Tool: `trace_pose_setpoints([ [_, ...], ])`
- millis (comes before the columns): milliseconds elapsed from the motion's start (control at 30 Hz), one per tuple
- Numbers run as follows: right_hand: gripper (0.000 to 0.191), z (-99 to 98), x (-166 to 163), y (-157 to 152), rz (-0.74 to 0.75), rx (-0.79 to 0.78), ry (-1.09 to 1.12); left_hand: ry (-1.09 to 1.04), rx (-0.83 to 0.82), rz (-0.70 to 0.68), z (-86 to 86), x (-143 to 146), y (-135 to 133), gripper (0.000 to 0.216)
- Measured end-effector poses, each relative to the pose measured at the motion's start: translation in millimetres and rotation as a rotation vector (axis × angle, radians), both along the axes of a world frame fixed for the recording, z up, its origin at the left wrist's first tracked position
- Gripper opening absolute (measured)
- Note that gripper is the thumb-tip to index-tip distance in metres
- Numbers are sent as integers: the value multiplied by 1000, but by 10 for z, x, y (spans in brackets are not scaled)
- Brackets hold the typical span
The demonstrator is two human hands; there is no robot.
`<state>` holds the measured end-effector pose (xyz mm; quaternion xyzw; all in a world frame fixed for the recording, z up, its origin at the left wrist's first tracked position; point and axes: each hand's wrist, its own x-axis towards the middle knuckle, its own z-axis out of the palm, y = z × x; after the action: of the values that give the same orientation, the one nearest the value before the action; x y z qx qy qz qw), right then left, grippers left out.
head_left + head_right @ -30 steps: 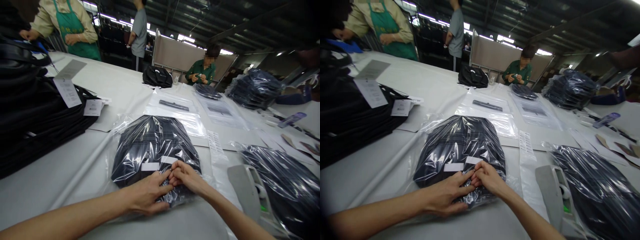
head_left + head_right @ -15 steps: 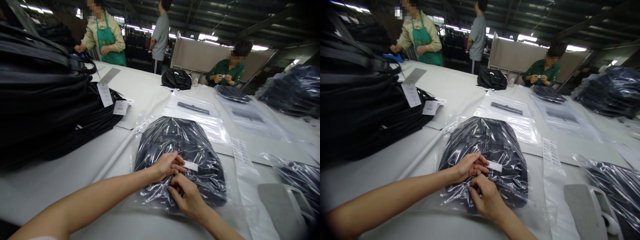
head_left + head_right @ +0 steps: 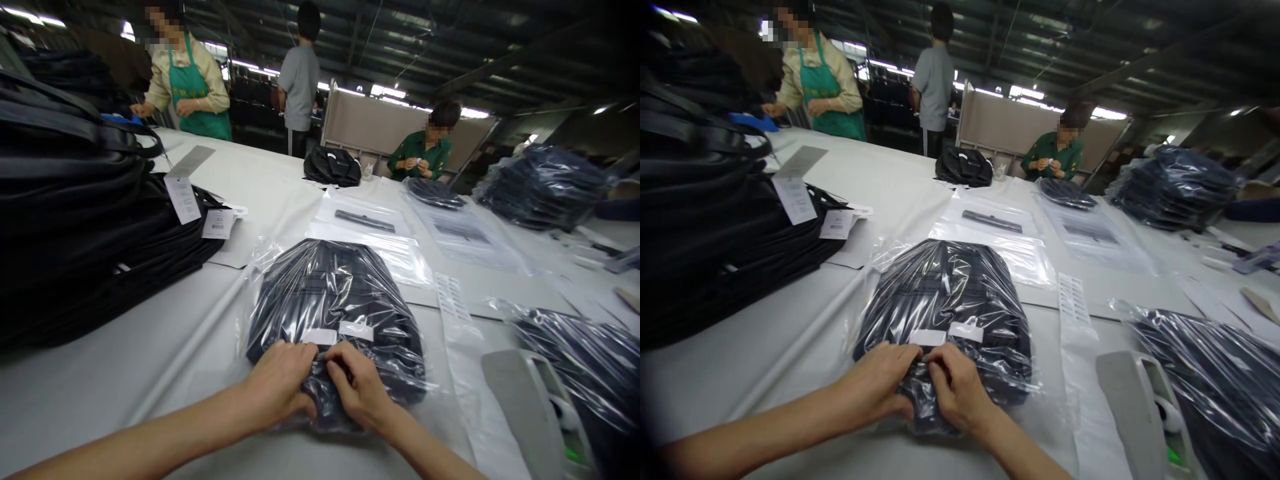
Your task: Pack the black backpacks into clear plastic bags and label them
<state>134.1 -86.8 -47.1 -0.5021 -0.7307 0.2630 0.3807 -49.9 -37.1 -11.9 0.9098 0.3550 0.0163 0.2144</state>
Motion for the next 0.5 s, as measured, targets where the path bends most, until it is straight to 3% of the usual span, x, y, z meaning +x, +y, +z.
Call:
trace_pose_setpoints([
  [100, 36, 43, 46, -14, 23, 8, -5, 53, -47, 43, 12, -41, 83, 45],
  [167, 57, 65, 54, -8, 73, 42, -76, 36, -96, -4, 62, -90, 122, 30],
  [233, 66, 80, 48, 17, 118, 52, -151, -33, -119, -97, 130, -128, 132, 25],
  [300, 56, 86, 39, 54, 147, 12, -197, -122, -155, -147, 201, -157, 121, 20],
  [400, 19, 79, 37, 101, 161, -62, -203, -130, -290, -94, 300, -227, 105, 9],
  [500, 15, 63, 51, 117, 137, -94, -127, 9, -314, -5, 396, -385, 124, 30],
])
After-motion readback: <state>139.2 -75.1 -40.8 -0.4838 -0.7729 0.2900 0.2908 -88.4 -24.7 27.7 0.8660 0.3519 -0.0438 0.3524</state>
